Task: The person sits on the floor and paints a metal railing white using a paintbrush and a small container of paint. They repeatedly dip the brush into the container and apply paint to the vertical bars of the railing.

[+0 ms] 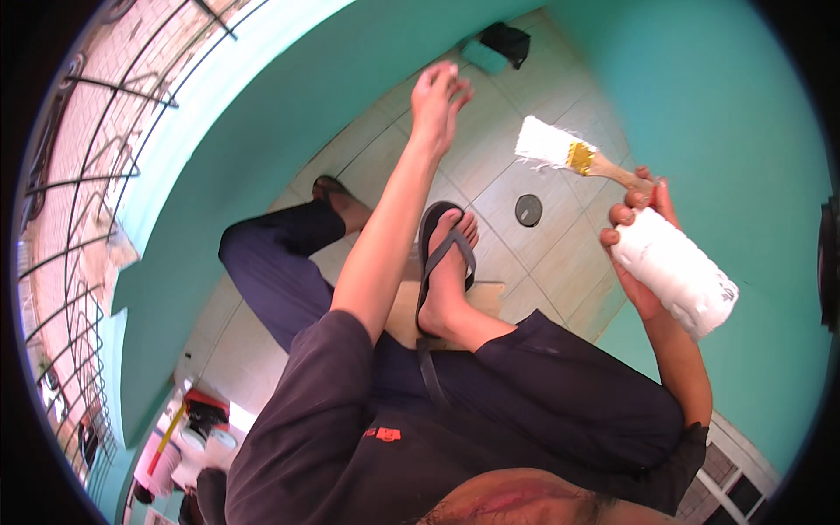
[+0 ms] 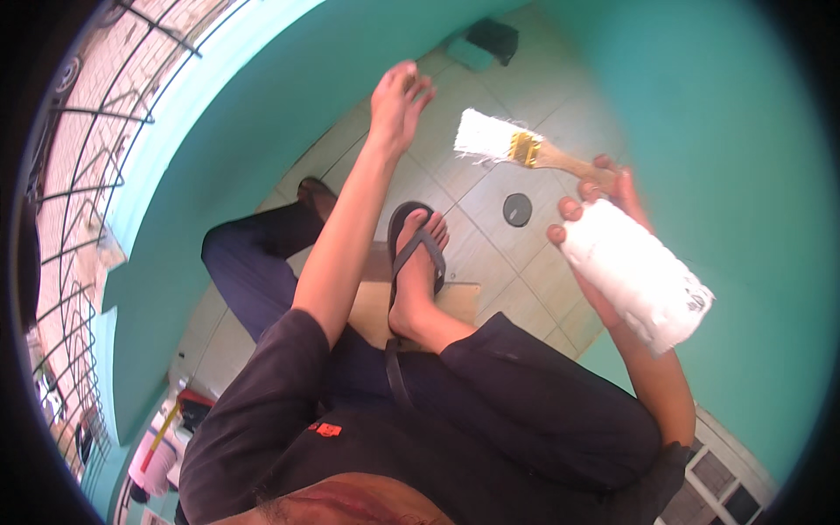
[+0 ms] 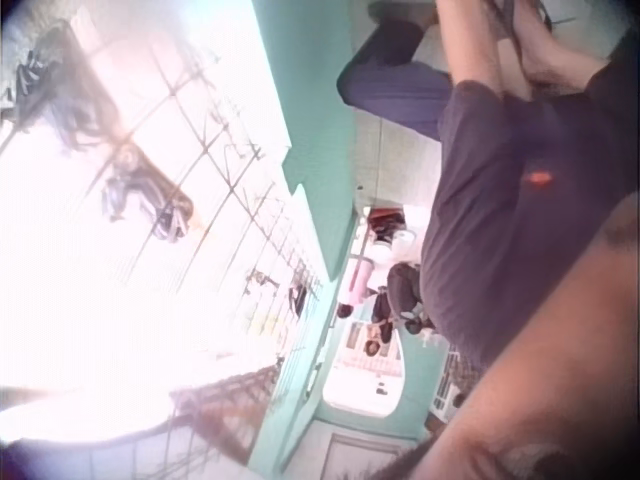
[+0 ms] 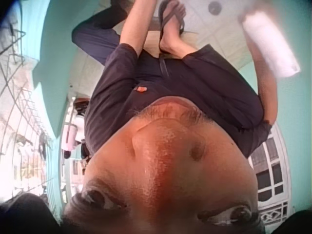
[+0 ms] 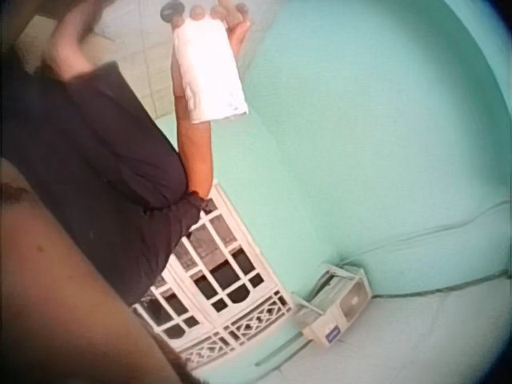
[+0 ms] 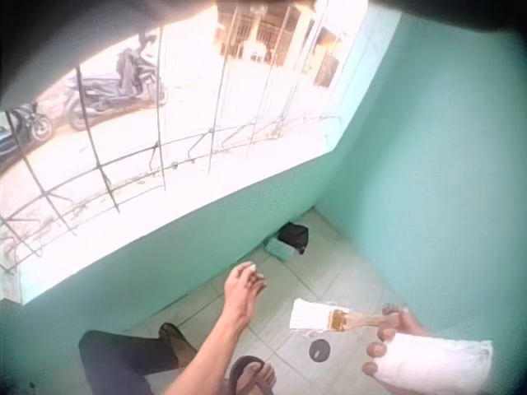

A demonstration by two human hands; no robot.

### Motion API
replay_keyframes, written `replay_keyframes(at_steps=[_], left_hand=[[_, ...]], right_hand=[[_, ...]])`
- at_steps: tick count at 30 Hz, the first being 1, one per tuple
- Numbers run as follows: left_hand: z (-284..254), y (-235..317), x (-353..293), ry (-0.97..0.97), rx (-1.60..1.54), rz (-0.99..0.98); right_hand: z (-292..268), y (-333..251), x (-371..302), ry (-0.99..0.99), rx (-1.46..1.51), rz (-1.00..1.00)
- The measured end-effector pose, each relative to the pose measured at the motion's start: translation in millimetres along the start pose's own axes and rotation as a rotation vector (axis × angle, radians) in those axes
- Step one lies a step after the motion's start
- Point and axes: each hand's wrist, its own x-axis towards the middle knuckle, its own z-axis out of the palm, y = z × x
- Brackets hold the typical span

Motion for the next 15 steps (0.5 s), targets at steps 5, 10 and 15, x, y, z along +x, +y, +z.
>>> replay_keyframes(at_steps=[5,10,15], left_hand=[[-43,-10,-89,-0.15,0.883,0.43],[-70,12,-237,-0.012,1.358,0.565],[-110,11,-337,-0.214,1.24,-0.167]], right_hand=[[2,3,0,-0.067,0.045,0.009],[-2,2,-1,-0.144,0.098,0.037],[-3,5,0,-0.121,0.07,0.04]])
